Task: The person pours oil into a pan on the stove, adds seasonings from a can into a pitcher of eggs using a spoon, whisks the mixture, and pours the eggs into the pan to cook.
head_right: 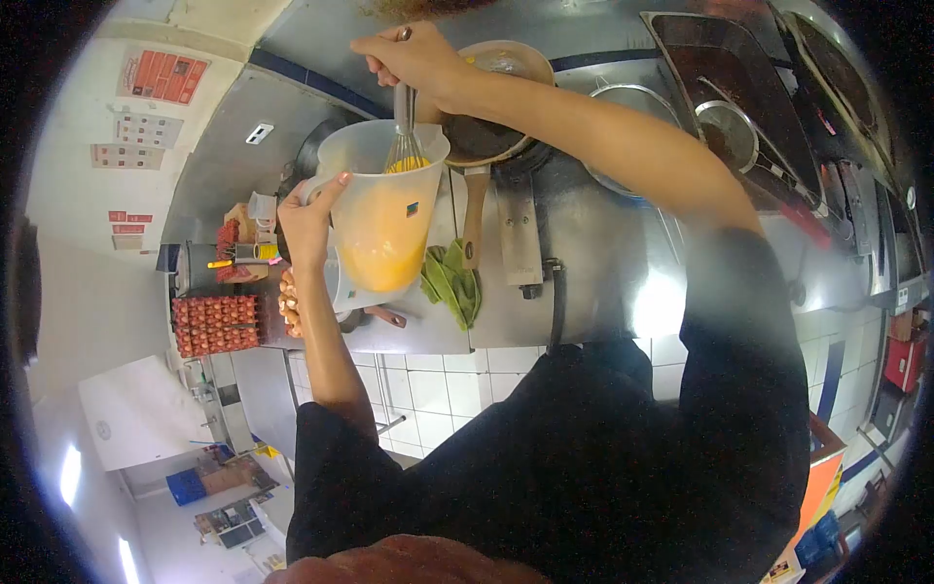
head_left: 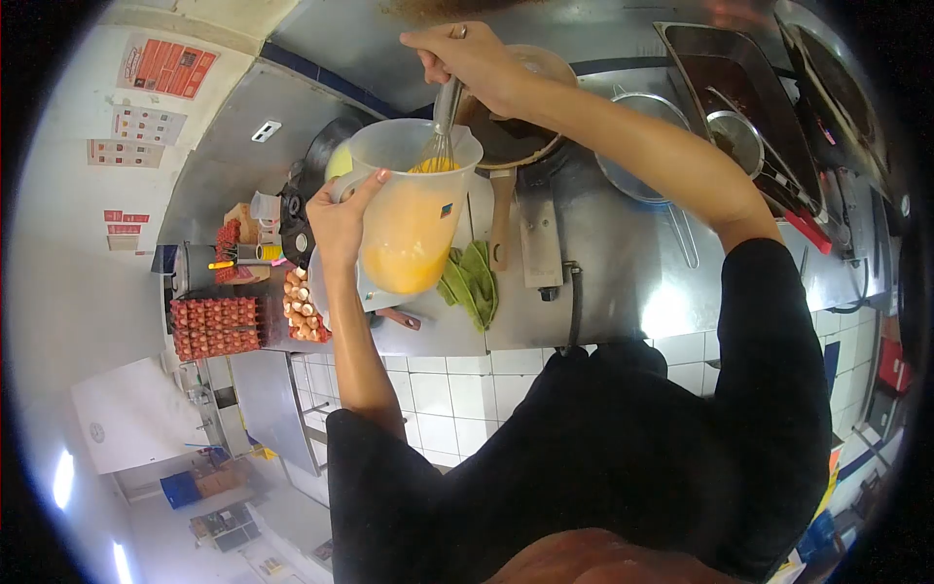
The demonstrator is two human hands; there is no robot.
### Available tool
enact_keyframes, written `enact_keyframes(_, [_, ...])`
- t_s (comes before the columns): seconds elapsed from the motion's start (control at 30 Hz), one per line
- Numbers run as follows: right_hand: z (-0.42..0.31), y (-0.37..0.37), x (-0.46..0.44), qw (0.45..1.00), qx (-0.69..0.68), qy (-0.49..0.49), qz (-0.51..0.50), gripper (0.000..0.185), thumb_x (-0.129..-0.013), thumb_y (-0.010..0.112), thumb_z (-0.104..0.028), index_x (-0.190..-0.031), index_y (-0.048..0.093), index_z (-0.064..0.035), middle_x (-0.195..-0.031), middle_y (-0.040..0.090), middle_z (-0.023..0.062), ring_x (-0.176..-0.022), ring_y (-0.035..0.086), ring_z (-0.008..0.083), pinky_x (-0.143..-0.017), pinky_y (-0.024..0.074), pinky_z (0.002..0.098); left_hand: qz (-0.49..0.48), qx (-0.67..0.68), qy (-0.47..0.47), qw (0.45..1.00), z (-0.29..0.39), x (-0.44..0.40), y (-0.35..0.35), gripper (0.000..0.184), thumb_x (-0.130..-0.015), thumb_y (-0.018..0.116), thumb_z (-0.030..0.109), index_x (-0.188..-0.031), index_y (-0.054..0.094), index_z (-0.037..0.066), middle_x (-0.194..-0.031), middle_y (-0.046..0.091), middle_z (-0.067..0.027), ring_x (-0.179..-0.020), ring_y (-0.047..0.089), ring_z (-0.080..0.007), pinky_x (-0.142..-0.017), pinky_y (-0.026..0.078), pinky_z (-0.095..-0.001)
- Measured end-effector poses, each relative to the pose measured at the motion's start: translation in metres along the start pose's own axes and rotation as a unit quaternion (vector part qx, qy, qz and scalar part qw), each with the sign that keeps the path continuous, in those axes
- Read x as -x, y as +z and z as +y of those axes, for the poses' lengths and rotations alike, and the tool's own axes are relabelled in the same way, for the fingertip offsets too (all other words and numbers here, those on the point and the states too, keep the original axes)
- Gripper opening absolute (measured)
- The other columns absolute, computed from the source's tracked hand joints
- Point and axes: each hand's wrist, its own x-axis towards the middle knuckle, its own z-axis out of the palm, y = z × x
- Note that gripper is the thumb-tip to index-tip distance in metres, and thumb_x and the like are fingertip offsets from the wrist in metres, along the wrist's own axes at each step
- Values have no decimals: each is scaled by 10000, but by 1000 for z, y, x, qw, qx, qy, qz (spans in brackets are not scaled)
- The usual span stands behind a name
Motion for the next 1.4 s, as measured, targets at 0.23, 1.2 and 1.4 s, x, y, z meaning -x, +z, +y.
enact_keyframes(0.23, [12, -24, -13, 999, -38, -16, 17, 403, -969, 729, -362, -675, 597, -120, -615, 523, 1, -646, 519, 116, -629, 397, 289, -5, -22, 21, 1000, -5, -22, 31, 335, -793, 936, 260, -869, 774, -24, -703, 652, 45, -602, 507, -36, -563, 388, -221])
enact_keyframes(1.2, [-19, -67, -2, 975, -146, -56, 160, 381, -1048, 659, -284, -724, 578, -102, -638, 532, 8, -582, 495, 132, -577, 393, 297, -73, -178, 45, 980, 22, -53, 38, 490, -750, 951, 371, -924, 786, -56, -761, 769, -97, -636, 683, -113, -614, 542, -289])
enact_keyframes(1.4, [-28, -90, 16, 947, -219, -73, 223, 374, -1048, 659, -270, -740, 551, -86, -655, 501, 28, -636, 494, 161, -659, 413, 328, -103, -174, 63, 977, 34, -60, 38, 455, -760, 943, 326, -945, 786, -59, -790, 783, -117, -674, 729, -137, -642, 575, -291])
